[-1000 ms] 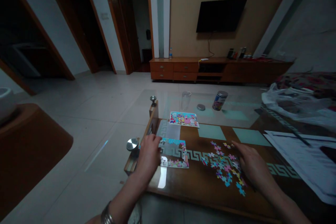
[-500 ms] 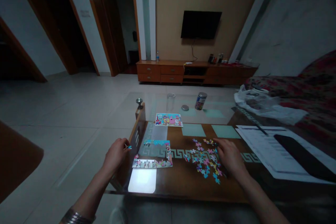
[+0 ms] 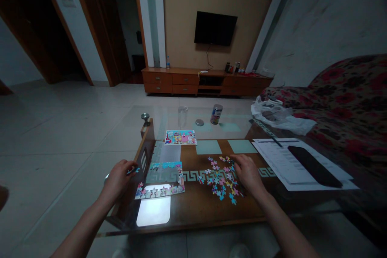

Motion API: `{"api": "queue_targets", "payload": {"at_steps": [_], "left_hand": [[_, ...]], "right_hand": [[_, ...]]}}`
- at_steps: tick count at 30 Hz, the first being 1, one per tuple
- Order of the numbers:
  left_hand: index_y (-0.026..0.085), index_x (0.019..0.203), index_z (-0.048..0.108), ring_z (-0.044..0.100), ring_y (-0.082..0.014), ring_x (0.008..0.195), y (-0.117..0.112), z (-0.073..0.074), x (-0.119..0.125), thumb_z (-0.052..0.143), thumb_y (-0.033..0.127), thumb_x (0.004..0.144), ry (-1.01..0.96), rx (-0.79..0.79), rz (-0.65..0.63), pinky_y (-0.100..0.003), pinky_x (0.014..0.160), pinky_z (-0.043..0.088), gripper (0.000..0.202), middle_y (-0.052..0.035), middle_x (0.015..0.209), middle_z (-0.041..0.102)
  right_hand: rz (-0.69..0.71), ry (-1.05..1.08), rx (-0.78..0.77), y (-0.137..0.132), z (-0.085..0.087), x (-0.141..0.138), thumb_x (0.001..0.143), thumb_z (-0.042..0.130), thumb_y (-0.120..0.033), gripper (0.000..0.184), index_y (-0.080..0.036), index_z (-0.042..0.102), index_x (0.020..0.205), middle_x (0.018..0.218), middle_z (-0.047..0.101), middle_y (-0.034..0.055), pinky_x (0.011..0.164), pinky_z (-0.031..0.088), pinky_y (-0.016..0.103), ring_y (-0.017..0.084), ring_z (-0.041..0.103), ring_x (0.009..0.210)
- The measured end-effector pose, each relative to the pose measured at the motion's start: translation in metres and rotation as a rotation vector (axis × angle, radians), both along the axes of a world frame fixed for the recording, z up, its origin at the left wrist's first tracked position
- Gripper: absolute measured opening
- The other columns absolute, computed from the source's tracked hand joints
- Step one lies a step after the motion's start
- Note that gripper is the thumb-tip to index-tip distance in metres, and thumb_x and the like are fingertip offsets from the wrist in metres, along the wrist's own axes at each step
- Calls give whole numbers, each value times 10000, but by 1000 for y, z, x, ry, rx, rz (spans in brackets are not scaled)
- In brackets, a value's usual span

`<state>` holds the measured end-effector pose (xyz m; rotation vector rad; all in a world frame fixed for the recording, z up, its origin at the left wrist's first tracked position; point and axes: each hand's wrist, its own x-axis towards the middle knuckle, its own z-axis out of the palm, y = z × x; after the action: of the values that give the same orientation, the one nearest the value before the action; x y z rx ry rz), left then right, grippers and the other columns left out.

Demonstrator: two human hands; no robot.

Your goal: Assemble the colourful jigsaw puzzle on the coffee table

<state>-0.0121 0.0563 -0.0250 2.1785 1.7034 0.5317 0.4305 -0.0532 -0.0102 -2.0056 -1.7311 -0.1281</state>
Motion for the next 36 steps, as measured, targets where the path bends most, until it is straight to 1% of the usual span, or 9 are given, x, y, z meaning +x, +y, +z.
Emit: {"api": "queue_targets", "payload": {"at_steps": [5,9,12,17,22,28,32,36], "left_hand": [[193,936,636,600,-191,828,-6,4,-5,525,179,673,-56,-68,48,-267,753,455,286,-35,879,629],[182,999,599,616,-179,873,-10,10,-11,522,98,624,-117,-159,86,-258,784,466,391,-32,915,654],[166,980,592,628,-167,877,-12,16,-17,490,64,631,-161,-223,112,-247,779,470,378,-35,905,668],[161,901,628,616,-168,853,-12,18,-25,511,64,629,-32,-148,173,-260,774,452,312,-34,869,659],[165,870,657,586,-171,809,-14,20,-24,572,116,628,20,-167,138,-257,730,439,262,-23,828,614],[186,833,658,549,-160,799,-19,25,-18,569,96,634,52,-166,97,-244,726,423,235,-10,818,554],[185,807,642,543,-157,798,-18,22,-17,572,93,637,63,-159,99,-238,722,414,206,-3,806,537],[183,798,635,540,-155,791,-17,19,-18,577,99,648,66,-147,92,-237,713,406,182,-4,800,539]], "right_hand": [[-20,-7,-6,1,1,1,776,447,-69,356,-147,688,1027,996,682,105,886,446,346,229,585,981],[8,-17,18,4,-4,8,790,433,-101,341,-132,691,1012,1012,687,125,891,450,374,246,596,968],[36,-34,41,6,-10,14,801,422,-135,341,-112,691,1009,1022,687,140,890,454,391,261,605,955],[44,-57,57,11,-19,23,800,425,-188,331,-156,694,992,1001,694,116,862,473,404,270,619,936],[61,-56,53,13,-25,30,813,410,-232,343,-148,683,1003,1018,686,127,848,481,428,287,613,943],[50,-37,55,13,-24,29,802,416,-235,328,-186,685,983,1006,691,107,859,477,433,287,615,956],[49,-38,45,14,-22,28,790,418,-234,324,-187,692,956,988,697,104,863,478,431,282,622,940],[62,-56,47,13,-22,28,801,411,-245,335,-171,690,971,992,695,115,859,479,425,282,621,937]]}}
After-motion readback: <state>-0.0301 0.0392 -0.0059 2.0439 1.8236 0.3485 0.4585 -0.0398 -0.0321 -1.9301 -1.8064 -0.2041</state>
